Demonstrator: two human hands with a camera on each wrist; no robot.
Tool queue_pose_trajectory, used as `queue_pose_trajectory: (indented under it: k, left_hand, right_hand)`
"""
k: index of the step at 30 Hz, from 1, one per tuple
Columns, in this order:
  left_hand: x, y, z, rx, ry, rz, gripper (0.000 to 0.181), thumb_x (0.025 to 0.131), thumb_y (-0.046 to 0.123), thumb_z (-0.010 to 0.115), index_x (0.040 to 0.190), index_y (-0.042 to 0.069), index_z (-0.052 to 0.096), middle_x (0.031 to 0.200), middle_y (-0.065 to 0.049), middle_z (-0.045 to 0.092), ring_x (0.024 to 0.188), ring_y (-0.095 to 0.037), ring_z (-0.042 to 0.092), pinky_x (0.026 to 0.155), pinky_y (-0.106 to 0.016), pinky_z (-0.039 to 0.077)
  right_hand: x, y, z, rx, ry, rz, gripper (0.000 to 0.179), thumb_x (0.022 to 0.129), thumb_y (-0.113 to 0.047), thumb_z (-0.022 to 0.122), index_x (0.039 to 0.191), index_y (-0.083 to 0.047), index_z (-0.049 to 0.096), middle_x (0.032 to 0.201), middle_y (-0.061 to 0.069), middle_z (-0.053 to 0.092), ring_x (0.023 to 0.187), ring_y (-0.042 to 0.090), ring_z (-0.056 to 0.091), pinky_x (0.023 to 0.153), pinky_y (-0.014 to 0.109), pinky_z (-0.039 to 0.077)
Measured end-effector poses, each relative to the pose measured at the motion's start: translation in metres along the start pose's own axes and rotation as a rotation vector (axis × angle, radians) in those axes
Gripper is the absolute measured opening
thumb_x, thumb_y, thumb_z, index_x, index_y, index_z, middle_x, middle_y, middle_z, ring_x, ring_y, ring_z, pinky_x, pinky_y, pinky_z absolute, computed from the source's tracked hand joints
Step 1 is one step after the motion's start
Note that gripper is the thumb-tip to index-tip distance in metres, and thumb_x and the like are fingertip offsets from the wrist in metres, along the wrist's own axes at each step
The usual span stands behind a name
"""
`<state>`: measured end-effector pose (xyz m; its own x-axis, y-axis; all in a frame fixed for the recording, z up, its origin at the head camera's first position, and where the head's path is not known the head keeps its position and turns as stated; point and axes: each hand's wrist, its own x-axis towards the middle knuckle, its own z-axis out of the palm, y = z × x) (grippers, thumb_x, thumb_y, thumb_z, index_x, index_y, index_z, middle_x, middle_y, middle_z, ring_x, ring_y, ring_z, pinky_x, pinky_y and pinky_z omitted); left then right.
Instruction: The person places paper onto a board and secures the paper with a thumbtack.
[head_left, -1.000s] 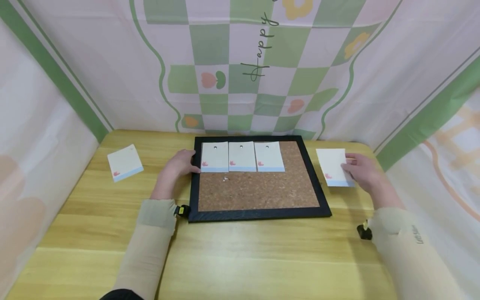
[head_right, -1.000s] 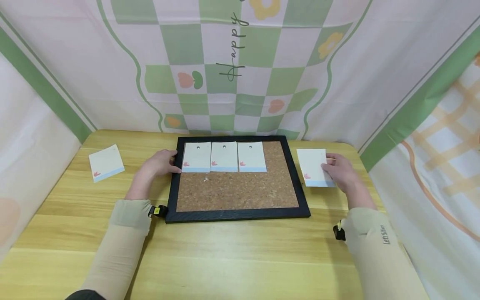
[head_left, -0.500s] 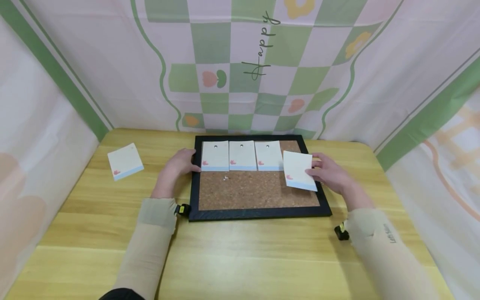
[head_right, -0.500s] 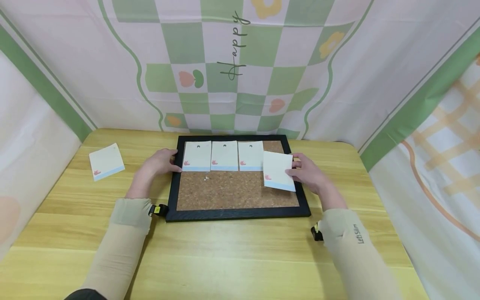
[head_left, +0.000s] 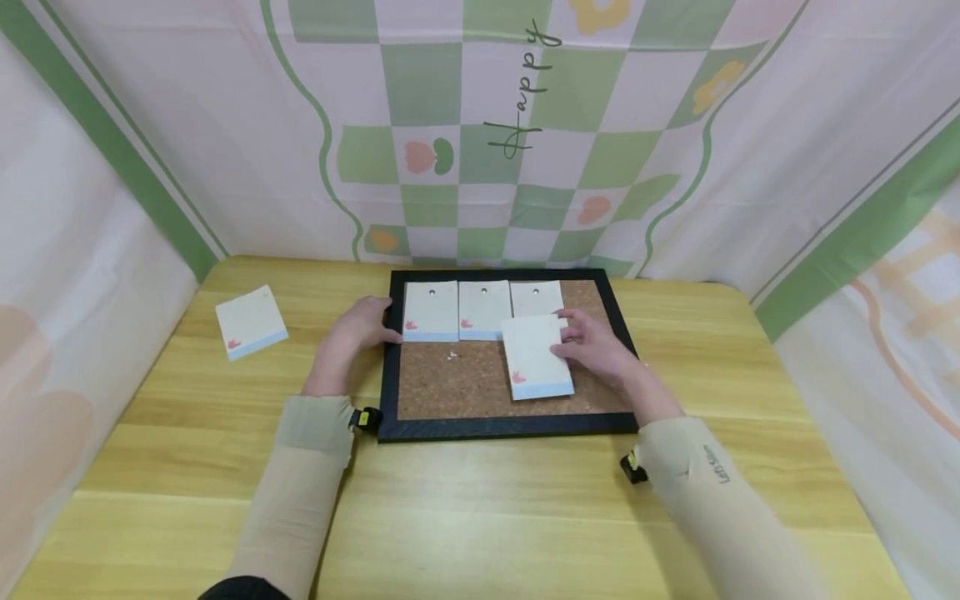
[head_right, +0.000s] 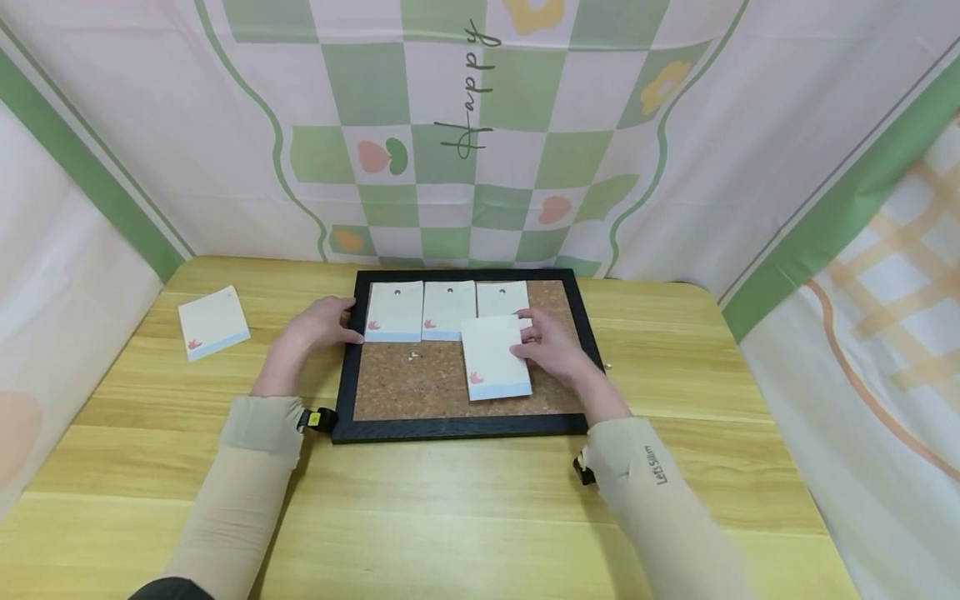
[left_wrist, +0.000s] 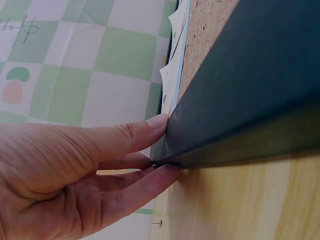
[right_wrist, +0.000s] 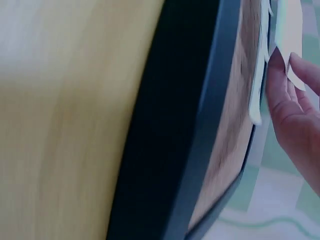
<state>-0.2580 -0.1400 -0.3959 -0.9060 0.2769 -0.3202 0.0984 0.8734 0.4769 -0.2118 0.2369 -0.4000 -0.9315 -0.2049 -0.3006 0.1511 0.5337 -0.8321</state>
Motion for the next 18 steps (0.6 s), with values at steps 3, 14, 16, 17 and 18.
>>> queue_pose_trajectory:
  k: [3, 14, 16, 17, 18]
  left_hand:
    - [0.000, -0.001, 0.001, 0.002, 0.004, 0.001, 0.078, 0.094, 0.023, 0.070, 0.154, -0.004, 0.028, 0.158, -0.028, 0.032, 0.148, -0.043, 0.029, 0.123, -0.052, 0.027]
    - [-0.001, -0.001, 0.000, 0.004, 0.005, 0.002, 0.078, 0.094, 0.024, 0.069, 0.154, -0.004, 0.028, 0.159, -0.028, 0.031, 0.148, -0.043, 0.029, 0.124, -0.052, 0.025]
    - [-0.001, -0.001, 0.001, 0.004, 0.007, 0.001, 0.078, 0.094, 0.024, 0.069, 0.154, -0.004, 0.028, 0.159, -0.028, 0.031, 0.148, -0.043, 0.029, 0.124, -0.052, 0.025]
    - [-0.001, -0.001, 0.001, 0.003, 0.009, -0.002, 0.078, 0.094, 0.024, 0.069, 0.154, -0.004, 0.028, 0.159, -0.027, 0.031, 0.148, -0.043, 0.029, 0.124, -0.052, 0.025]
    - [-0.001, -0.001, 0.001, 0.003, 0.011, -0.004, 0.078, 0.094, 0.024, 0.069, 0.154, -0.004, 0.028, 0.159, -0.027, 0.031, 0.149, -0.043, 0.028, 0.124, -0.052, 0.025]
  right_hand:
    - [0.004, -0.009, 0.016, -0.054, 0.015, -0.023, 0.063, 0.097, -0.008, 0.063, 0.152, -0.005, 0.032, 0.123, 0.023, 0.061, 0.096, 0.019, 0.064, 0.077, 0.024, 0.055]
    - [0.015, -0.037, 0.069, -0.032, -0.045, -0.059, 0.057, 0.096, -0.006, 0.064, 0.147, -0.010, 0.038, 0.114, 0.018, 0.066, 0.089, 0.018, 0.066, 0.076, 0.026, 0.054]
    - [0.016, -0.040, 0.076, -0.066, -0.055, -0.070, 0.058, 0.096, -0.007, 0.064, 0.147, -0.012, 0.038, 0.111, 0.016, 0.065, 0.085, 0.018, 0.064, 0.073, 0.026, 0.052]
    - [0.017, -0.042, 0.080, -0.074, -0.060, -0.078, 0.058, 0.096, -0.007, 0.064, 0.148, -0.012, 0.039, 0.110, 0.016, 0.064, 0.085, 0.018, 0.064, 0.073, 0.027, 0.053]
    - [0.017, -0.043, 0.083, -0.088, -0.063, -0.090, 0.058, 0.096, -0.008, 0.065, 0.148, -0.012, 0.039, 0.108, 0.015, 0.064, 0.083, 0.018, 0.063, 0.071, 0.027, 0.052]
